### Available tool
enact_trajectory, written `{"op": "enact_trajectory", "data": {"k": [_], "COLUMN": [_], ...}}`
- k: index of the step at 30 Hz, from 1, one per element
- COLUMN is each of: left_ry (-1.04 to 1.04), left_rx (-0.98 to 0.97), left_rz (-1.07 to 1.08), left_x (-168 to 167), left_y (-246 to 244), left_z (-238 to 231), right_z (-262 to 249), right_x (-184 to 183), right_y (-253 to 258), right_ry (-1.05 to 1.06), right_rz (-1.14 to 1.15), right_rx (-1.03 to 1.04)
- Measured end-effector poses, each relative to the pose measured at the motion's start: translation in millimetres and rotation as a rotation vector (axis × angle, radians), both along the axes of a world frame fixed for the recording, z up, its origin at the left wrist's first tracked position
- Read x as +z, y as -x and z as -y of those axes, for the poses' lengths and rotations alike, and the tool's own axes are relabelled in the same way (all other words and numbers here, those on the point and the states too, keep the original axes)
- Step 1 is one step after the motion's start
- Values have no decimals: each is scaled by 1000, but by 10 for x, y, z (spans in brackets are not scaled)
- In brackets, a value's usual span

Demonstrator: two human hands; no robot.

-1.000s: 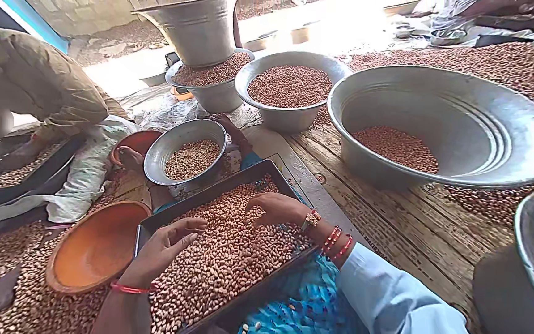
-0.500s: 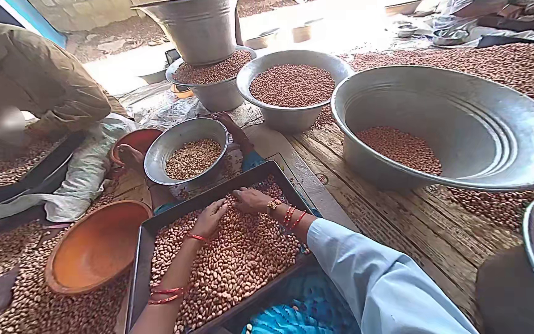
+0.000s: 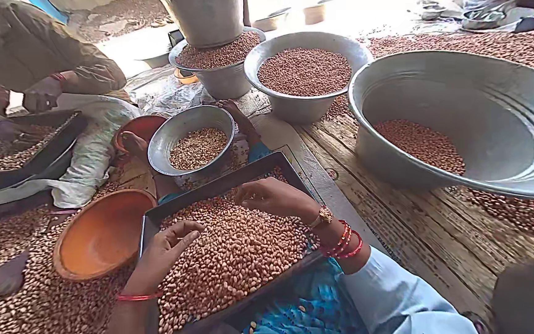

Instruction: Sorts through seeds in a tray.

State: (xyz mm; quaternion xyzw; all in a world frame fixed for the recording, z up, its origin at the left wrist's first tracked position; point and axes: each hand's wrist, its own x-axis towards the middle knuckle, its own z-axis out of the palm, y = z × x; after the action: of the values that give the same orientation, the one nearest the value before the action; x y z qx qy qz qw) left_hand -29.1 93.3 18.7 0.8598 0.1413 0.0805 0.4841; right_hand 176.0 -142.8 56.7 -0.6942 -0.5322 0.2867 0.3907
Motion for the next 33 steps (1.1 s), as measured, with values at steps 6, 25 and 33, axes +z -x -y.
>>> {"op": "enact_trajectory", "data": {"k": [6, 25, 33], "left_ry": [-413, -432, -652], "left_rx": [-137, -74, -224], "left_rz": [18, -65, -350], "left_x": [-172, -55, -168], "left_y": [-155, -414, -709], "left_z": [602, 654, 904], "right_z": [276, 375, 570], "right_x": [-217, -643, -727], "right_y": [181, 473, 259], "right_ry": [214, 284, 17], "right_rz": [190, 239, -130], "right_rx": [-171, -142, -287]}}
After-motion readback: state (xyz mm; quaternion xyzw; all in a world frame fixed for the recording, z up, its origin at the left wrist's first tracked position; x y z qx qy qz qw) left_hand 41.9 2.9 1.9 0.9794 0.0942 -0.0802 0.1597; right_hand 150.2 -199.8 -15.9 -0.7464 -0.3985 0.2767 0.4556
